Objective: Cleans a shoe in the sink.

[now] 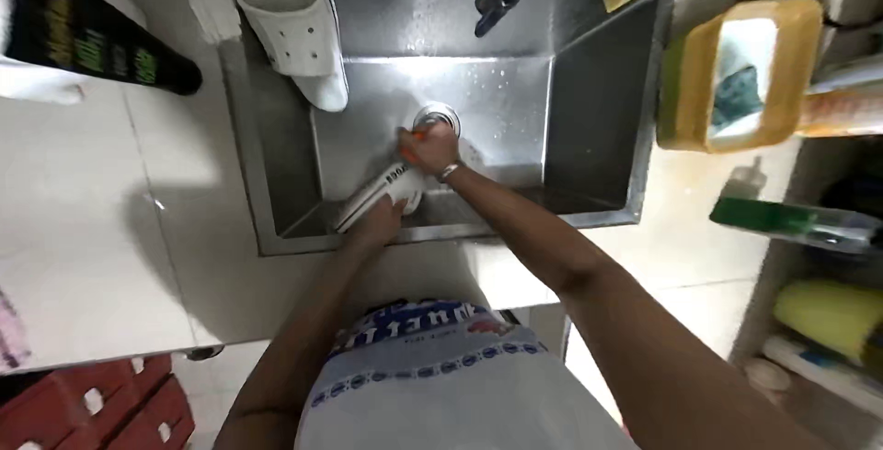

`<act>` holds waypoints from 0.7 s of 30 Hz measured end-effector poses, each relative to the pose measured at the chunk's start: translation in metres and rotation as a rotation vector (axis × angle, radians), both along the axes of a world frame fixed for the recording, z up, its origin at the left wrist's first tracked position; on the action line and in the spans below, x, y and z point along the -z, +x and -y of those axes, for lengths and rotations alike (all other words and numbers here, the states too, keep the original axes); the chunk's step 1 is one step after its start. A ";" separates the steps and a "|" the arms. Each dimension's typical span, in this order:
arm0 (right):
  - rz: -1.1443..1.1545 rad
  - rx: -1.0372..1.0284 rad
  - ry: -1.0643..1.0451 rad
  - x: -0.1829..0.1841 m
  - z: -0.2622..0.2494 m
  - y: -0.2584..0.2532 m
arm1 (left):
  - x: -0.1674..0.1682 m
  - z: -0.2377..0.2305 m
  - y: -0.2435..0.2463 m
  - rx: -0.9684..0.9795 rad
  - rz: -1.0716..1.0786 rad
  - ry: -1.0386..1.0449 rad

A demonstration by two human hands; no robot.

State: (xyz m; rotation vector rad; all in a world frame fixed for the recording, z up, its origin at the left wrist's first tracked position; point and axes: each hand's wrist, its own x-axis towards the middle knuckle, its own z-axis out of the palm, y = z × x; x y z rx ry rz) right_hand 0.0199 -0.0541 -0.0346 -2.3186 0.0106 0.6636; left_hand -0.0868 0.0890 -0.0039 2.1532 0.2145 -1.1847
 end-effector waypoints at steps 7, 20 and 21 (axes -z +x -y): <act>-0.108 -0.172 -0.229 0.023 0.032 -0.008 | -0.010 -0.006 -0.001 0.024 -0.029 -0.027; 0.226 0.766 -0.644 -0.153 0.290 0.063 | -0.021 0.022 0.090 0.493 0.491 0.017; 0.179 0.799 -0.662 -0.144 0.307 0.065 | -0.017 0.024 0.098 0.518 0.495 0.011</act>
